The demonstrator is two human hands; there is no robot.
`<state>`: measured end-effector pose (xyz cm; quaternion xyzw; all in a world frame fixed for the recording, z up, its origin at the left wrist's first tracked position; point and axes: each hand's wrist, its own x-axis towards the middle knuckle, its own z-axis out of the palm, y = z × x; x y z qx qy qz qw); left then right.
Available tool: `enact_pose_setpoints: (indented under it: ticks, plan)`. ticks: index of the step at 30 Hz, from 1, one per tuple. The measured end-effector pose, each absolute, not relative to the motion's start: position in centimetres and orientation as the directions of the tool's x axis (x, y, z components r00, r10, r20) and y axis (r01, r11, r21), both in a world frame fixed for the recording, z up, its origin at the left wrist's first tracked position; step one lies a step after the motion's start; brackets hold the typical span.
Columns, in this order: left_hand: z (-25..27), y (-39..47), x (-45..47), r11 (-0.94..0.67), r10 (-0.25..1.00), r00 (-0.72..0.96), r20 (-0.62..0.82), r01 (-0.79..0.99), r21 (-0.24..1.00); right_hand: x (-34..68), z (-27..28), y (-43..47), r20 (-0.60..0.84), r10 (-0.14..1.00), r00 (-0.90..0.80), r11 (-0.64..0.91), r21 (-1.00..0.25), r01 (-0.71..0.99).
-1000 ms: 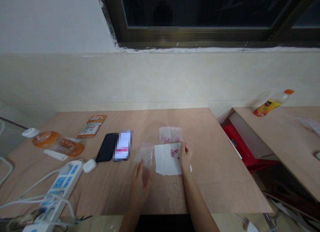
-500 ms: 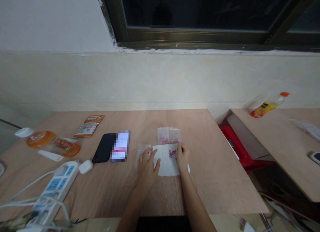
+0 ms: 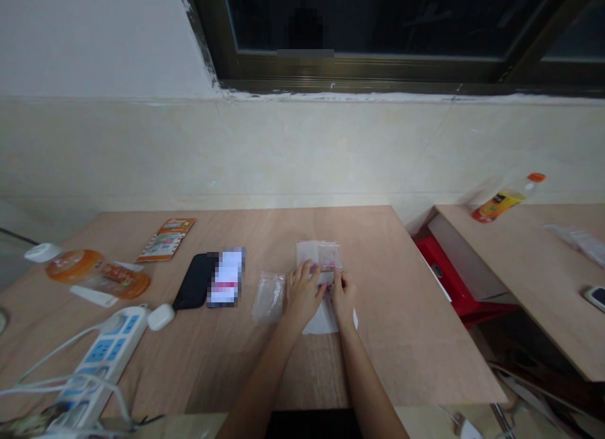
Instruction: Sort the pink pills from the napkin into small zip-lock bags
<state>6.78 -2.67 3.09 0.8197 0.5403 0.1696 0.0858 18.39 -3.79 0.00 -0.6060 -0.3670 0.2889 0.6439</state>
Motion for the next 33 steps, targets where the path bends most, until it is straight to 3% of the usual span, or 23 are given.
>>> enact_pose_setpoints:
  ticks: [17, 27, 33]
  plan:
    - [2.7, -2.5, 6.1, -0.42, 0.906, 0.379, 0.188, 0.862, 0.285, 18.4, 0.0, -3.9, 0.162, 0.807, 0.568, 0.125, -0.987, 0.105]
    - [3.0, -1.5, 6.5, -0.358, 0.925, 0.288, 0.246, 0.879, 0.315, 18.3, -0.2, -3.6, 0.153, 0.793, 0.59, 0.21, -0.977, -0.03]
    - [3.3, -0.1, 6.6, -0.35, 0.927, 0.287, 0.242, 0.893, 0.283, 18.3, -0.2, -3.7, 0.194, 0.812, 0.551, 0.131, -0.98, 0.152]
